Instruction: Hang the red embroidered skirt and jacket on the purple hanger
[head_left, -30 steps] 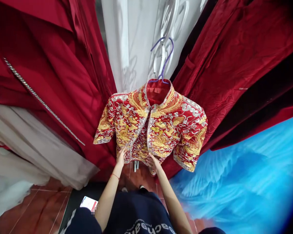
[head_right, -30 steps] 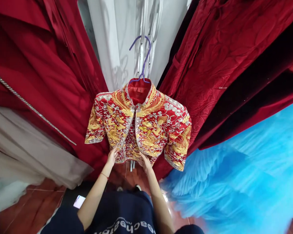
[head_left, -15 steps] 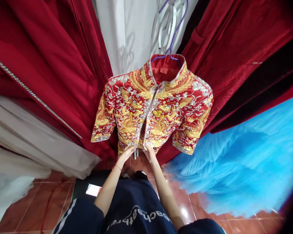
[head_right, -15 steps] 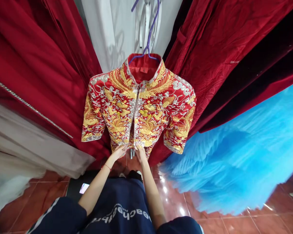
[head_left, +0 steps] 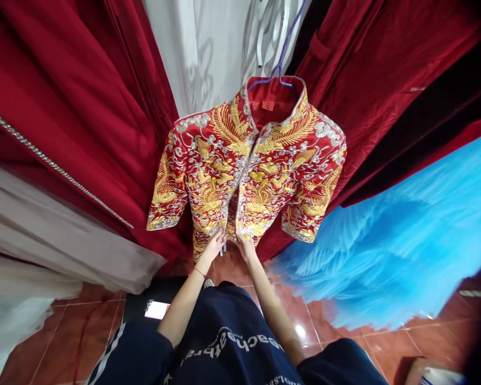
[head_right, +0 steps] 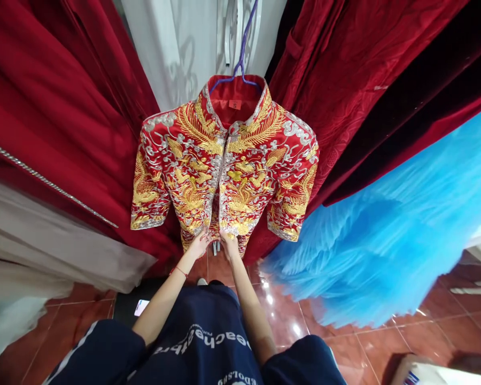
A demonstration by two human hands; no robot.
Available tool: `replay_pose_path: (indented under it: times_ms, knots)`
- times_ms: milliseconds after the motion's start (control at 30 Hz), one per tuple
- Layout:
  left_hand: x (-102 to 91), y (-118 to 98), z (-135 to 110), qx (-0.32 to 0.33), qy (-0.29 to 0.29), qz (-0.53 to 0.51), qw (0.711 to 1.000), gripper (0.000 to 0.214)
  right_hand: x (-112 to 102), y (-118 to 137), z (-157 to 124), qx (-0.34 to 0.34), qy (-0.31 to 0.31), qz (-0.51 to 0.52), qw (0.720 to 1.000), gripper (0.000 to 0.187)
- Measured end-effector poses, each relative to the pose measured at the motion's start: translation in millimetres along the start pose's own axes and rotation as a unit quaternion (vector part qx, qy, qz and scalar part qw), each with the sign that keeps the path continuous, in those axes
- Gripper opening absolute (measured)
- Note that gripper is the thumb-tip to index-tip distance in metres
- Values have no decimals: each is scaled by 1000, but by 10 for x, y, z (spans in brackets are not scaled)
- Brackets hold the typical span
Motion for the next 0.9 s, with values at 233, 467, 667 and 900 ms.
replay_pose_path:
  times_ms: [233,467,667,900]
  knots:
    - [76,156,11,-27,-7,19,999,24,136,-79,-256,-44,-55,-13,997,35]
    - [75,264,-50,-18,6,18,1000,23,180,-21,-364,-71,-70,-20,995,33]
    - [76,251,-101,-15,16,12,1000,21,193,-60,-375,-80,-74,-10,994,32]
    - [126,207,-170,0,22,13,1000,20,179,-97,-361,-82,-82,-10,993,32]
Point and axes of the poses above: each hand's wrist, its own z-axis towards the middle knuckle, its own x-axis out of the palm, y = z × x, the point moved 7 cm from there along z, towards the middle knuckle, and after that the axes turned 12 degrees about -z, right-handed, at the moved point
